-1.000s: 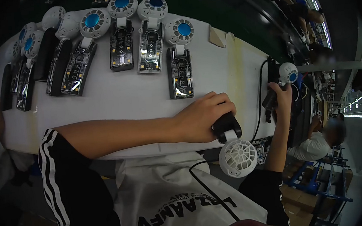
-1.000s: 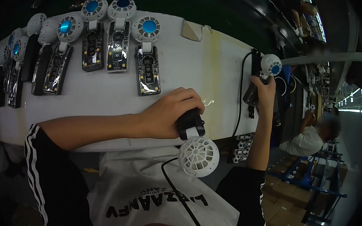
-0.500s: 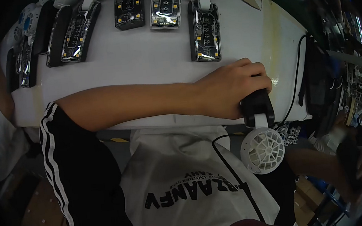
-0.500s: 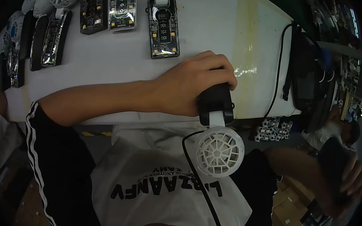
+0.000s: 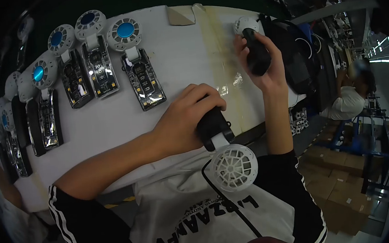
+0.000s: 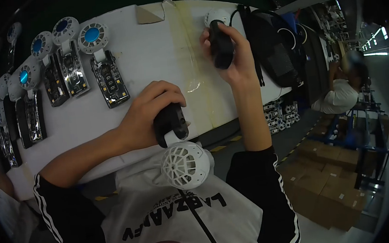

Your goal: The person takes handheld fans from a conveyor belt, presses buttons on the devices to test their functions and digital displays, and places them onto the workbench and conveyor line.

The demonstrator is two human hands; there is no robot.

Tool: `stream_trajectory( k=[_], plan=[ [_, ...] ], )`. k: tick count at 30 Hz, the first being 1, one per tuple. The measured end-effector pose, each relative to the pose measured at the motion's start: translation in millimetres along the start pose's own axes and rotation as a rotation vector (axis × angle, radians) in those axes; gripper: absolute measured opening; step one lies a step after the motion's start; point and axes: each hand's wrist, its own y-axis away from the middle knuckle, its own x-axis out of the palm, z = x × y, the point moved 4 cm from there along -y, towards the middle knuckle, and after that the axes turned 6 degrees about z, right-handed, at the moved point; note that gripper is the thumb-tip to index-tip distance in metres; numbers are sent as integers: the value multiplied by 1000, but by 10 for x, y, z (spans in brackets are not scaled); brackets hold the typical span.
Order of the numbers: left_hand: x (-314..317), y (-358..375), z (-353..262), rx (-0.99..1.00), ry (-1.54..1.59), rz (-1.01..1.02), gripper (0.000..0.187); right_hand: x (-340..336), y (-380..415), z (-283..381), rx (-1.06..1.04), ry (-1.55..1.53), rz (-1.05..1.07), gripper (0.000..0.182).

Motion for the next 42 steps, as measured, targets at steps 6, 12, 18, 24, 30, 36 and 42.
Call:
stream_trajectory(
  k=[6,12,18,24,30,36,42],
  plan=[
    [20,-26,-42,-26,-19,68,38,135,101,-204,-341,727,-129,42],
    [24,-32,-32,-30,-22,59,38,64,111,-340,-190,662,-9,54],
    [13,-42,-29,-99,41,101,41,55,86,-348,-268,616,62,68],
    [79,72,105,-441,584,196,61,95,108,-335,-299,604,77,69],
    [16,-5,92,-575,681,39,58,86,129,-317,-354,597,-56,65],
    [39,26,119,-610,791,-3,52,68,128,-324,-319,576,14,64],
    [41,104,206,-484,765,113,53,39,118,-330,-331,606,-54,62]
  ],
)
